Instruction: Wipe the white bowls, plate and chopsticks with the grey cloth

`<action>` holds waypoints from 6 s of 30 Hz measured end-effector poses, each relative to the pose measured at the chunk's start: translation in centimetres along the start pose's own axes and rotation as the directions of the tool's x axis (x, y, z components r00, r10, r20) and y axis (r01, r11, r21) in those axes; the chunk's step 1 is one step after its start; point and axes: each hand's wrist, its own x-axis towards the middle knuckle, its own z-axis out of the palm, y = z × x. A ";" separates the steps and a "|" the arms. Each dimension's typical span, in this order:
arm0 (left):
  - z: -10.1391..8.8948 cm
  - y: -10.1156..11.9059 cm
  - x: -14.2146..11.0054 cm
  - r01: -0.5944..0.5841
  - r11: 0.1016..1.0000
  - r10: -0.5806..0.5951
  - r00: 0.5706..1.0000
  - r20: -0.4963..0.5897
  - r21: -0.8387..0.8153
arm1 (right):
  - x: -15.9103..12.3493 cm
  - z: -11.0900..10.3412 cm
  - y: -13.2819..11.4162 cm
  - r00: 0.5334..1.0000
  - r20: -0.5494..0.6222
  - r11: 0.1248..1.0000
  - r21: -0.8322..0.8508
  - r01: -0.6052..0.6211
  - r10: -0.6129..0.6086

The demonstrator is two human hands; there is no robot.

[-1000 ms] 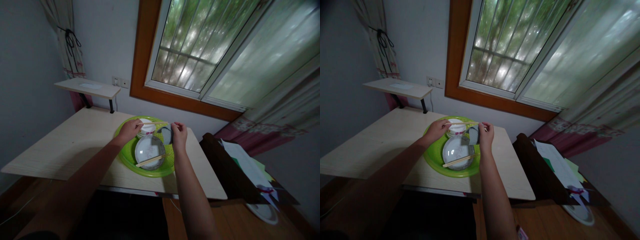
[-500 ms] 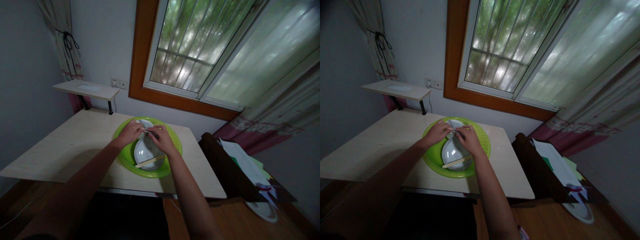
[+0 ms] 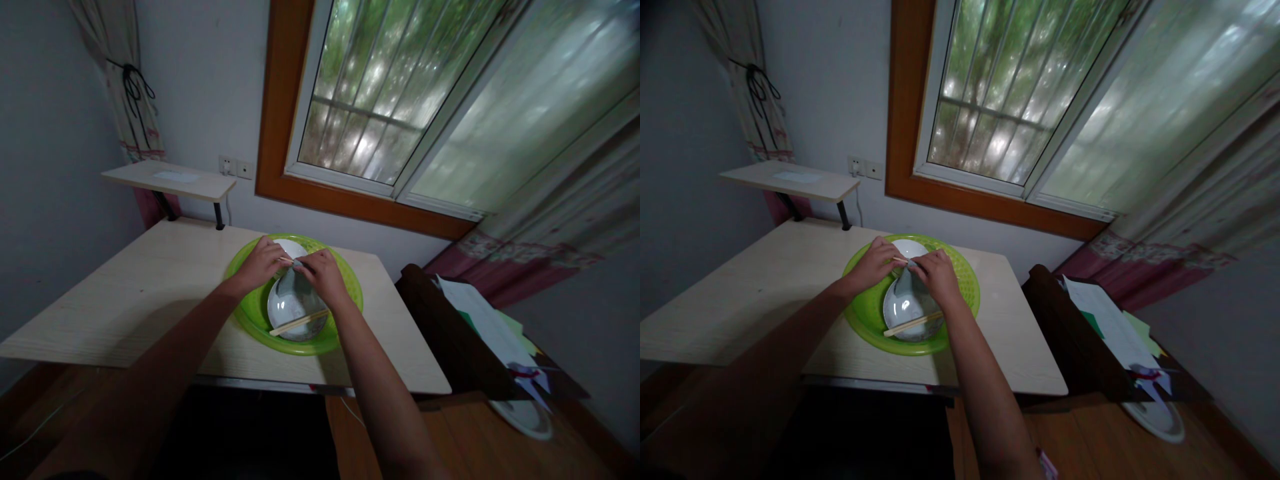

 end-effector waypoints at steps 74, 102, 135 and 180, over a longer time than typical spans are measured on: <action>0.4 0.2 -0.1 -0.017 0.930 -0.061 0.978 0.199 0.368 | 0.1 0.7 -0.5 0.992 0.068 0.929 -0.364 -0.072 0.103; 0.5 -1.8 0.1 0.105 0.937 -0.140 0.986 0.085 0.333 | -0.3 0.3 0.3 0.971 0.019 0.909 -0.358 -0.216 0.238; 0.0 -2.4 0.0 0.096 0.951 -0.085 0.995 -0.049 0.295 | -0.4 -1.1 1.4 0.949 -0.029 0.896 -0.321 -0.307 0.315; 0.1 0.1 -0.1 -0.102 0.905 0.070 0.993 0.092 0.414 | -0.7 -0.2 1.4 0.979 -0.064 0.978 -0.055 -0.199 0.196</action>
